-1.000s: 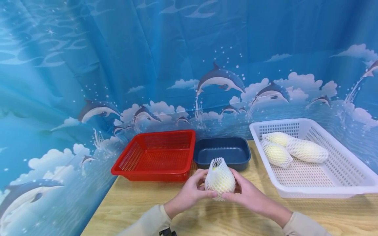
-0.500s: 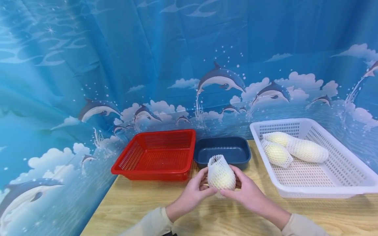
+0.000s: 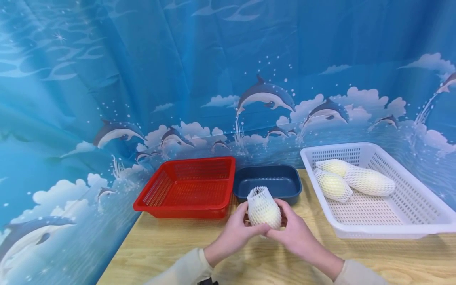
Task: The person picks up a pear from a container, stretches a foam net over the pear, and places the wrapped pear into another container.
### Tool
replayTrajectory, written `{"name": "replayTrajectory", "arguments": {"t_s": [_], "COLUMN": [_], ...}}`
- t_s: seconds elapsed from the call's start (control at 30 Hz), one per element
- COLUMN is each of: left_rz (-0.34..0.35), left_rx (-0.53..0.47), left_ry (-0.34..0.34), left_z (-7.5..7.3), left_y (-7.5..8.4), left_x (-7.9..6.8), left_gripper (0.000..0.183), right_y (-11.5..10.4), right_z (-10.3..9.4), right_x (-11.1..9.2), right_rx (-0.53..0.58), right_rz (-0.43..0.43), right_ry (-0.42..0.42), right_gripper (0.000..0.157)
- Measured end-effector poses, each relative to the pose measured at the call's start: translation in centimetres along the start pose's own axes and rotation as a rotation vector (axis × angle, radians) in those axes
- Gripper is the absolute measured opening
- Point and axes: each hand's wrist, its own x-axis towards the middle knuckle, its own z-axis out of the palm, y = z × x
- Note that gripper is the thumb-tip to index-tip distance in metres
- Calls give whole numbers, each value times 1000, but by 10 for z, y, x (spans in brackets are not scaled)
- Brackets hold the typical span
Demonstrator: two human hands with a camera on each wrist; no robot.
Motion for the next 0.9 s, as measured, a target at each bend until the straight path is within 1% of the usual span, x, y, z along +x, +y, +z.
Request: {"name": "replayTrajectory", "arguments": {"t_s": [0.07,0.13,0.23,0.33,0.4,0.53,0.63,0.67,0.8,0.87,0.9], "left_rz": [3,7,7,11,19,50,68,74,94,106,111], "left_rx": [-13,-32,-73,-103,-114,-146,-183,-193,-219,-230,-235], "left_ry": [-7,-21,-47,-77,-96,-126,-154,-162,-189,-192,-194], "left_z": [-1,-3,-7,-11,-13,-15,-16,-16,-17,-17,-17], "left_y": [-2,-4,-7,-10,-12,-14,-14,-14,-15,-16,-17], "left_x": [1,1,0,-1,-2,-4,-5,-5,-5,-5,-5], "left_gripper": [69,65,62,62,63,65,64,63,60,59,59], "right_y": [0,0,1,1,1,1,1,1,1,2,2], "right_z": [-1,-4,-10,-14,-15,-16,-16,-16,-17,-16,-16], "right_x": [0,-1,-3,-3,-3,-2,-1,-1,-1,-2,-2], "right_rx": [10,23,52,64,52,64,126,156,285,331,341], "right_rz": [17,25,-1,-28,-34,37,95,99,79,41,23], "right_ry": [-25,-62,-115,-137,-142,-182,-243,-272,-368,-389,-386], "right_gripper": [87,87,74,58,56,64,73,74,76,75,75]}}
